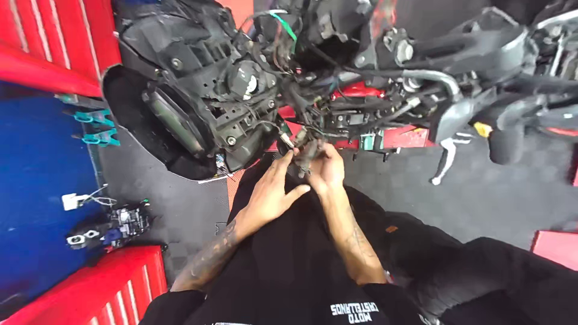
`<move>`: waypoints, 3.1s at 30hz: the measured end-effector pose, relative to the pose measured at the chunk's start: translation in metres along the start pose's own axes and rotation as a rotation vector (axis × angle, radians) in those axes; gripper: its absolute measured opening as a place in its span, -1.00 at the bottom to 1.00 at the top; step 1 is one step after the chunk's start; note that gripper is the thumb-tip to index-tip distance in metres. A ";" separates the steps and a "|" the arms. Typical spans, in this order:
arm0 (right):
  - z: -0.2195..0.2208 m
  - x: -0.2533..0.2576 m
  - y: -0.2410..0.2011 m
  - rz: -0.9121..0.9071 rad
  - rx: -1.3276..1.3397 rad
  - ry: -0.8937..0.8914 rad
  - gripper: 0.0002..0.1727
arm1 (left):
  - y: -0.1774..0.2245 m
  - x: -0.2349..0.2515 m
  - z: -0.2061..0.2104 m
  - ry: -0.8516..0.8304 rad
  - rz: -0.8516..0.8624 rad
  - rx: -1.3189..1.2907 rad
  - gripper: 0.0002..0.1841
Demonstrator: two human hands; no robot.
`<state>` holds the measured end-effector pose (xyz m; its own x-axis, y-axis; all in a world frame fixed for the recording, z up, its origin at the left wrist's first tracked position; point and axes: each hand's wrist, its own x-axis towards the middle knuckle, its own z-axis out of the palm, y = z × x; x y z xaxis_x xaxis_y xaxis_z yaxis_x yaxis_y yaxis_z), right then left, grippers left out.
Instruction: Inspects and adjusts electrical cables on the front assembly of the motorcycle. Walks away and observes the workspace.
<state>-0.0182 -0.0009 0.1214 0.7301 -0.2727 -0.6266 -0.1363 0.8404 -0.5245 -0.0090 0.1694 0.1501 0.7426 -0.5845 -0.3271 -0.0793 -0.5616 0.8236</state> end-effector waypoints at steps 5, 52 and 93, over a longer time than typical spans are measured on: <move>-0.002 -0.010 -0.002 -0.066 -0.143 -0.109 -0.84 | -0.004 0.010 0.020 0.147 0.012 -0.067 -0.22; -0.007 0.011 0.008 -0.417 -0.744 -0.190 -0.73 | 0.047 0.080 -0.098 0.041 0.198 -0.484 -0.71; -0.032 -0.065 -0.044 -0.965 -0.873 0.063 -0.66 | 0.040 0.087 -0.045 0.194 0.615 0.113 -0.40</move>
<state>-0.0809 -0.0349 0.1669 0.7483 -0.6331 0.1981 0.0177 -0.2795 -0.9600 0.0825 0.1220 0.1756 0.6452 -0.7084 0.2863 -0.5892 -0.2227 0.7767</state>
